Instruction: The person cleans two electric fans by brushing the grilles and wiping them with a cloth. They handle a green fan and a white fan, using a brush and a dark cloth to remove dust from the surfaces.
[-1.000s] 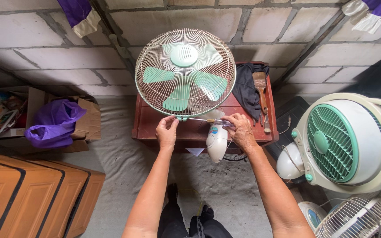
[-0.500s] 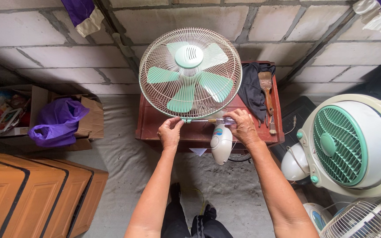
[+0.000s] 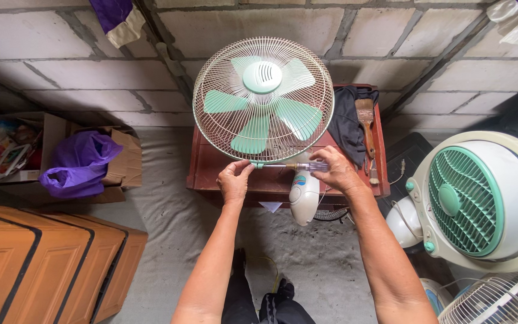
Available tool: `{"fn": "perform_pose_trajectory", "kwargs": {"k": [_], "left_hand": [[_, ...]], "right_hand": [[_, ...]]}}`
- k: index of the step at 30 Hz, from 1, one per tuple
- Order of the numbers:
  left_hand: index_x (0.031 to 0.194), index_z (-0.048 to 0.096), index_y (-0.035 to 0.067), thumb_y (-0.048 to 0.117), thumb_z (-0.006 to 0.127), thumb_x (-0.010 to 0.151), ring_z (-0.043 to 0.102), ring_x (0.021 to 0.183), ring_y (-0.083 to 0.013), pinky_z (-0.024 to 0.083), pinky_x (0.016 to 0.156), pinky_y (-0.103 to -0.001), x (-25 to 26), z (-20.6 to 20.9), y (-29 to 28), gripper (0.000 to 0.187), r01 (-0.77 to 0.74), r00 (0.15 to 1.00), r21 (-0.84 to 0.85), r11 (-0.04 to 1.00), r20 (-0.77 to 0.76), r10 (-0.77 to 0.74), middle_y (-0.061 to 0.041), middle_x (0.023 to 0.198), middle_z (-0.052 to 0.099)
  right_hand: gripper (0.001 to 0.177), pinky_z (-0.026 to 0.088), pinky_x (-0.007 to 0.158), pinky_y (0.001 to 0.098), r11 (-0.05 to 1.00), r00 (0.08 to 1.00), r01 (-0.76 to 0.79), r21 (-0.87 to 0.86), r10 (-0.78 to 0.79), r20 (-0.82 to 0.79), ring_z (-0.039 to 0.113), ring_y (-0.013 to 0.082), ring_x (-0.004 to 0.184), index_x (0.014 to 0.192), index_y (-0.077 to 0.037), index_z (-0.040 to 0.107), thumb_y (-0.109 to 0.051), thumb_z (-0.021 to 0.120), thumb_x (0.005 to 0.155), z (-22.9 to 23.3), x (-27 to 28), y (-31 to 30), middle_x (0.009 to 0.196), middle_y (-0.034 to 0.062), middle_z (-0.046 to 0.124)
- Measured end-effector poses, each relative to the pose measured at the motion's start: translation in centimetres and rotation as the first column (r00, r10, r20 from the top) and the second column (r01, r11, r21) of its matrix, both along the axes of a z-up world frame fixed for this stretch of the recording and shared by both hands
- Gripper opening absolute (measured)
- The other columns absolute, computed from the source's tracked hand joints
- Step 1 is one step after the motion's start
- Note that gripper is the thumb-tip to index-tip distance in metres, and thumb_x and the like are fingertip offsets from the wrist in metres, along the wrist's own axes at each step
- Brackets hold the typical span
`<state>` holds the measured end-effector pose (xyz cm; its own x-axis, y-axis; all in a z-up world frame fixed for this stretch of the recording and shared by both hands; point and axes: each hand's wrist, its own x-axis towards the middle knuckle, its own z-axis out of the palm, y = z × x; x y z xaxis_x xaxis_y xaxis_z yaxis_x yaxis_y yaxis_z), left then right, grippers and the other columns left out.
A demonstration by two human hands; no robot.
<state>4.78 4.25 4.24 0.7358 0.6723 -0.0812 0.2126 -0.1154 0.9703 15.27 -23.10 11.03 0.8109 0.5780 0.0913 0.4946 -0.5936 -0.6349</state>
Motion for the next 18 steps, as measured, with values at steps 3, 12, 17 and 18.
{"fn": "perform_pose_trajectory", "kwargs": {"k": [3, 12, 17, 18], "left_hand": [[0.099, 0.081, 0.008, 0.016, 0.086, 0.079, 0.077, 0.086, -0.0121, 0.059, 0.082, -0.027, -0.1, 0.0, 0.0, 0.023, 0.004, 1.0, 0.0, 1.0, 0.014, -0.004, -0.005, 0.093, 0.081], [0.098, 0.081, 0.007, 0.015, 0.086, 0.078, 0.077, 0.084, -0.0115, 0.059, 0.081, -0.027, -0.2, 0.3, 0.0, 0.022, 0.01, 1.0, 0.034, 0.999, 0.025, -0.011, -0.005, 0.092, 0.081], [0.099, 0.081, 0.007, 0.016, 0.086, 0.079, 0.076, 0.082, -0.0127, 0.059, 0.079, -0.028, -0.3, 0.5, -0.3, 0.022, 0.006, 1.0, 0.02, 1.0, -0.003, -0.006, -0.006, 0.091, 0.081], [0.099, 0.081, 0.007, 0.016, 0.086, 0.079, 0.076, 0.082, -0.013, 0.059, 0.079, -0.028, -0.3, 0.6, -0.3, 0.023, 0.006, 1.0, 0.021, 1.0, -0.008, -0.006, -0.006, 0.091, 0.081]], "right_hand": [[0.041, 0.057, 0.088, 0.0339, 1.0, 0.995, -0.014, 0.002, 0.014, -0.095, 0.068, 0.0217, 0.096, 0.105, -0.007, 0.067, 0.001, 0.082, 0.067, -0.1, 0.9, -0.7, 0.1, 0.0077, 0.065], [0.039, 0.058, 0.076, 0.0269, 0.908, 0.786, 0.313, 0.279, -0.083, -0.612, 0.07, 0.0126, 0.085, 0.104, -0.004, 0.072, -0.003, 0.088, 0.069, -2.1, 1.9, -2.0, 0.095, 0.0079, 0.075], [0.031, 0.051, 0.06, 0.0274, 0.735, 0.694, 0.487, 0.472, 0.003, -0.72, 0.066, 0.0156, 0.074, 0.104, -0.004, 0.064, -0.006, 0.084, 0.08, -4.6, 1.3, -1.9, 0.088, 0.0112, 0.072], [0.03, 0.05, 0.058, 0.0265, 0.688, 0.687, 0.518, 0.509, 0.02, -0.727, 0.066, 0.0149, 0.073, 0.104, -0.005, 0.063, -0.006, 0.083, 0.082, -5.0, 1.1, -1.8, 0.089, 0.0104, 0.071]]}}
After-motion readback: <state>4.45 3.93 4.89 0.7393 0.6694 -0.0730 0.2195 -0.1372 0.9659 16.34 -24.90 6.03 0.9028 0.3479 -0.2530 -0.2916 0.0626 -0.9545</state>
